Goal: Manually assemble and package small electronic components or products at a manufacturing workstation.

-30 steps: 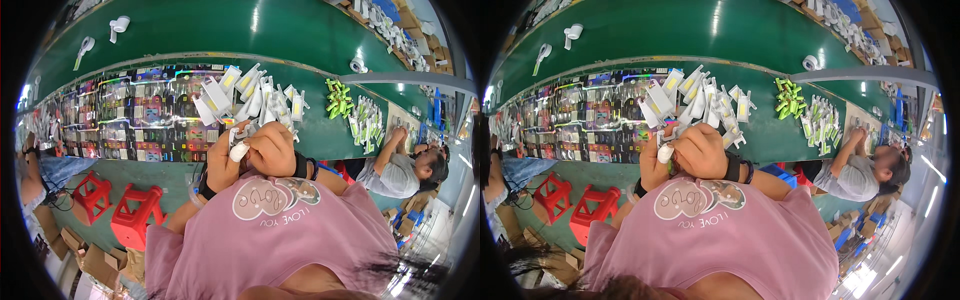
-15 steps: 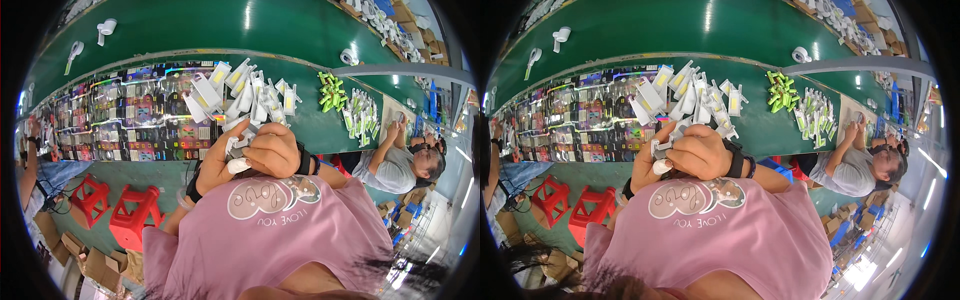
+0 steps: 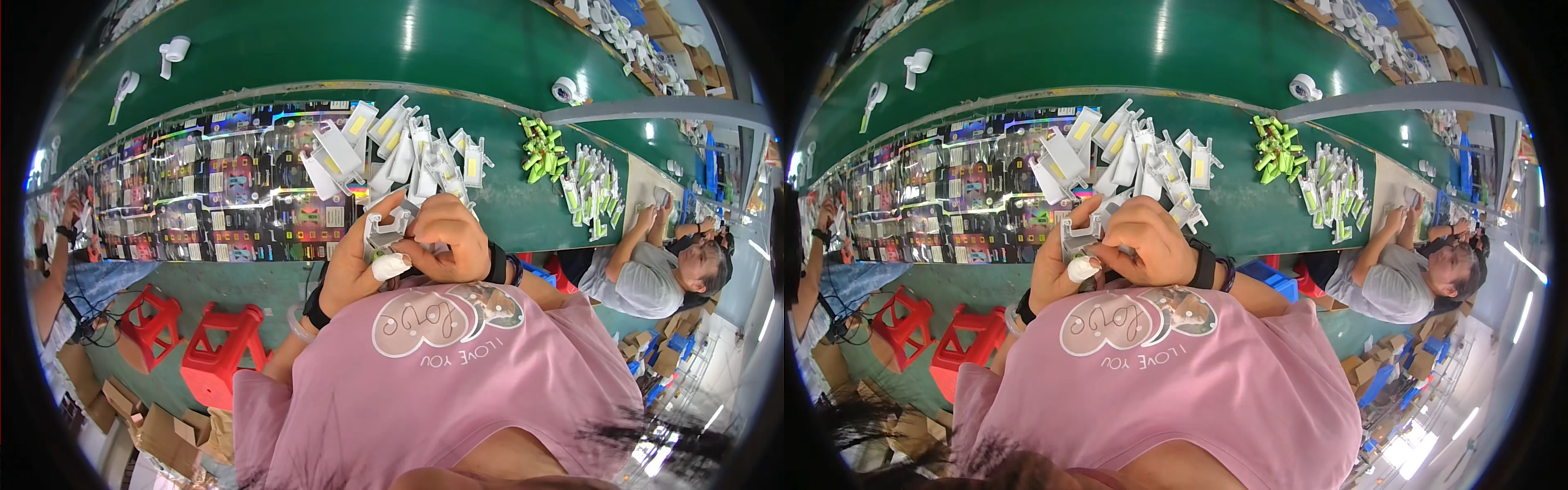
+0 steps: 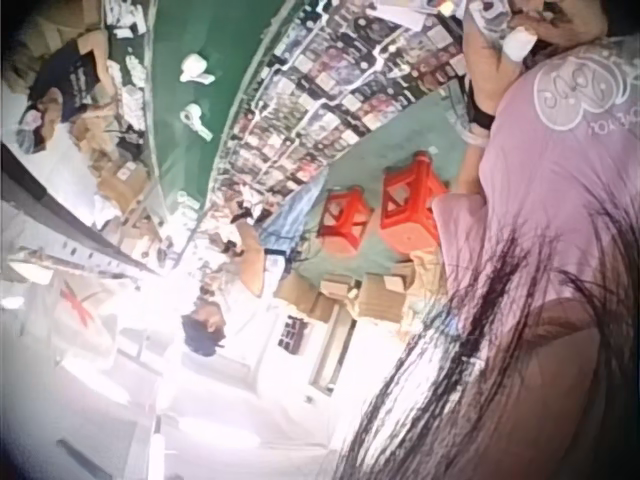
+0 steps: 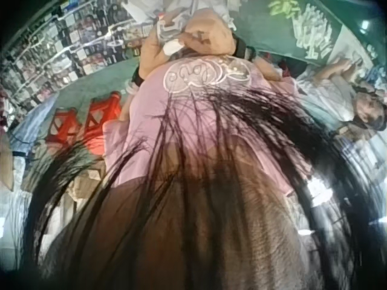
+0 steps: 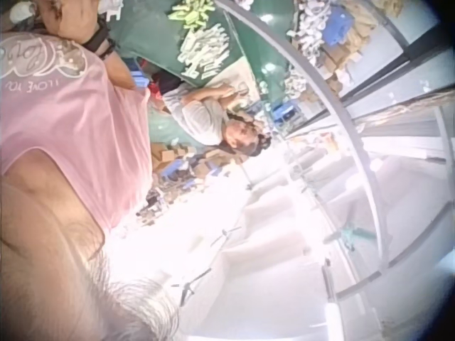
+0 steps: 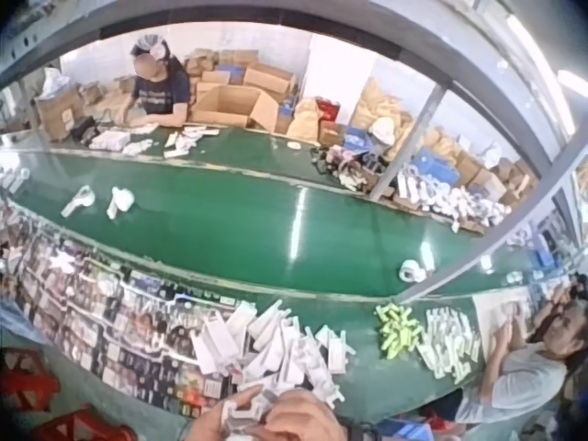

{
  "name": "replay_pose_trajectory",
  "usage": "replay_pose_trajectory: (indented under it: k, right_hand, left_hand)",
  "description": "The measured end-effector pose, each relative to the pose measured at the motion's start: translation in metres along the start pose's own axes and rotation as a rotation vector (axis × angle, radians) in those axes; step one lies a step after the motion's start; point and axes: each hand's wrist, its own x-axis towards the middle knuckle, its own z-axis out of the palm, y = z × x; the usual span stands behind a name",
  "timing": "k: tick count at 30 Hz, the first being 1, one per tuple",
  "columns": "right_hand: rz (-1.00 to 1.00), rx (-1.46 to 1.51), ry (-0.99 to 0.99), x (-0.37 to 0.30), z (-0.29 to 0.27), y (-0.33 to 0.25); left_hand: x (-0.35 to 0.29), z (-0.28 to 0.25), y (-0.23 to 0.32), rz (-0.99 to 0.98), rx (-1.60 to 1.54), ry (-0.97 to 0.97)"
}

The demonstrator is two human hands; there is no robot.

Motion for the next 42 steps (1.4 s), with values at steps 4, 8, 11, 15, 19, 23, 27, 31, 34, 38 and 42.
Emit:
replay_pose_trajectory:
  k: [4, 8, 11, 15, 19, 23, 27, 31, 34, 38, 42]
  right_hand:
    - [0.028, 0.019, 0.008, 0.002, -0.001, -0.001]
    - [0.106, -0.005, -0.044, 0.006, -0.009, -0.010]
    - [0.141, -0.124, -0.179, 0.014, -0.019, -0.007]
    - [0.233, -0.002, -0.226, 0.014, -0.026, -0.008]
    - [0.362, 0.360, -0.426, 0.014, -0.013, -0.012]
    - [0.396, 0.410, -0.423, 0.007, -0.012, -0.013]
    - [0.388, 0.377, -0.433, 0.005, -0.013, -0.014]
    - [0.378, 0.376, -0.425, 0.002, -0.014, -0.015]
    - [0.428, 0.376, -0.414, 0.000, -0.013, -0.016]
    - [0.383, 0.355, -0.415, -0.003, -0.009, -0.010]
    - [0.481, 0.408, -0.472, 0.006, -0.017, -0.008]
  left_hand:
    - [-0.001, -0.001, -0.002, 0.011, 0.023, 0.024]
    - [-0.001, 0.006, -0.003, 0.031, -0.001, 0.067]
    - [-0.004, 0.007, -0.006, -0.031, -0.076, 0.105]
    - [-0.004, 0.006, -0.004, -0.033, 0.147, 0.074]
    - [-0.004, 0.009, -0.011, 0.117, 0.313, 0.048]
    - [-0.005, 0.012, -0.007, 0.174, 0.545, 0.077]
    - [-0.008, 0.014, -0.007, 0.150, 0.612, 0.092]
    - [-0.009, 0.016, -0.012, 0.161, 0.579, 0.105]
    - [-0.010, 0.013, -0.022, 0.164, 0.553, 0.111]
    - [-0.011, 0.013, -0.018, 0.110, 0.518, 0.122]
    - [-0.005, 0.014, -0.023, 0.109, 0.407, 0.124]
